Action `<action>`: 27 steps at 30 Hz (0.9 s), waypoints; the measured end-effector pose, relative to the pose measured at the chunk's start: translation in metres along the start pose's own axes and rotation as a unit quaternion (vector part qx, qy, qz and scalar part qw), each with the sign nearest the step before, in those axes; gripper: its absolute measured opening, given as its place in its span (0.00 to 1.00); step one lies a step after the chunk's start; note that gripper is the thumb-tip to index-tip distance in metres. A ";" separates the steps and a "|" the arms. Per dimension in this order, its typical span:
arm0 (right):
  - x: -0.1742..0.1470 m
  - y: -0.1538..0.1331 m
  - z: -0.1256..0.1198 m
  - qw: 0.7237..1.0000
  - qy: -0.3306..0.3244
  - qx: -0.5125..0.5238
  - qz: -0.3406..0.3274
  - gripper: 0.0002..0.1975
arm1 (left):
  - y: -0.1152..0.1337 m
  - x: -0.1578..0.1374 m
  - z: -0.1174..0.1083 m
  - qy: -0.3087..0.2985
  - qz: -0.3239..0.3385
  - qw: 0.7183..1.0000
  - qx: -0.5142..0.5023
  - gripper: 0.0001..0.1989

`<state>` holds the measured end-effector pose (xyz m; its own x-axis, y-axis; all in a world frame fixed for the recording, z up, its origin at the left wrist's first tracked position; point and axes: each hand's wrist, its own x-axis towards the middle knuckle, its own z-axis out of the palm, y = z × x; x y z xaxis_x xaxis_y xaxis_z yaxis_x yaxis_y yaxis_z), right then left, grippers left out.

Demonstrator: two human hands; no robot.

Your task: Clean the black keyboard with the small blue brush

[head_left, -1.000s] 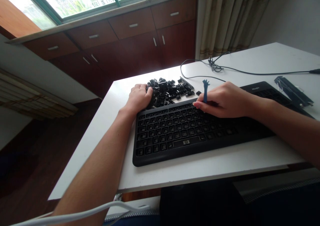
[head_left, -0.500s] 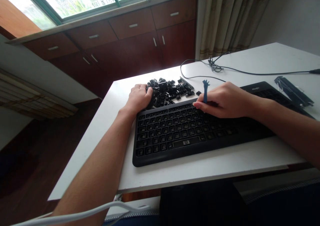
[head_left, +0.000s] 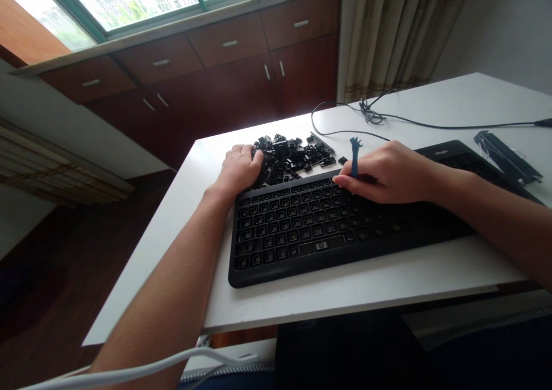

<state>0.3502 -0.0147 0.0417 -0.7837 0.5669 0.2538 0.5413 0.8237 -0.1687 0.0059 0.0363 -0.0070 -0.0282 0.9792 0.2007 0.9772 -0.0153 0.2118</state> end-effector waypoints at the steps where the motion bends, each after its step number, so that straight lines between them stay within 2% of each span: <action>1: 0.000 0.000 0.000 1.000 0.000 -0.001 0.000 0.23 | 0.000 0.000 0.000 0.000 0.000 1.000 0.000 0.33; 27: -0.001 0.000 0.000 1.000 0.000 -0.004 -0.001 0.23 | 0.002 -0.001 -0.001 -0.003 -0.003 1.000 -0.001 0.33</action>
<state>0.3505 -0.0151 0.0414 -0.7849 0.5655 0.2534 0.5422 0.8247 -0.1610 0.0072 0.0352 -0.0057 -0.0328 0.9805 0.1940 0.9767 -0.0097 0.2142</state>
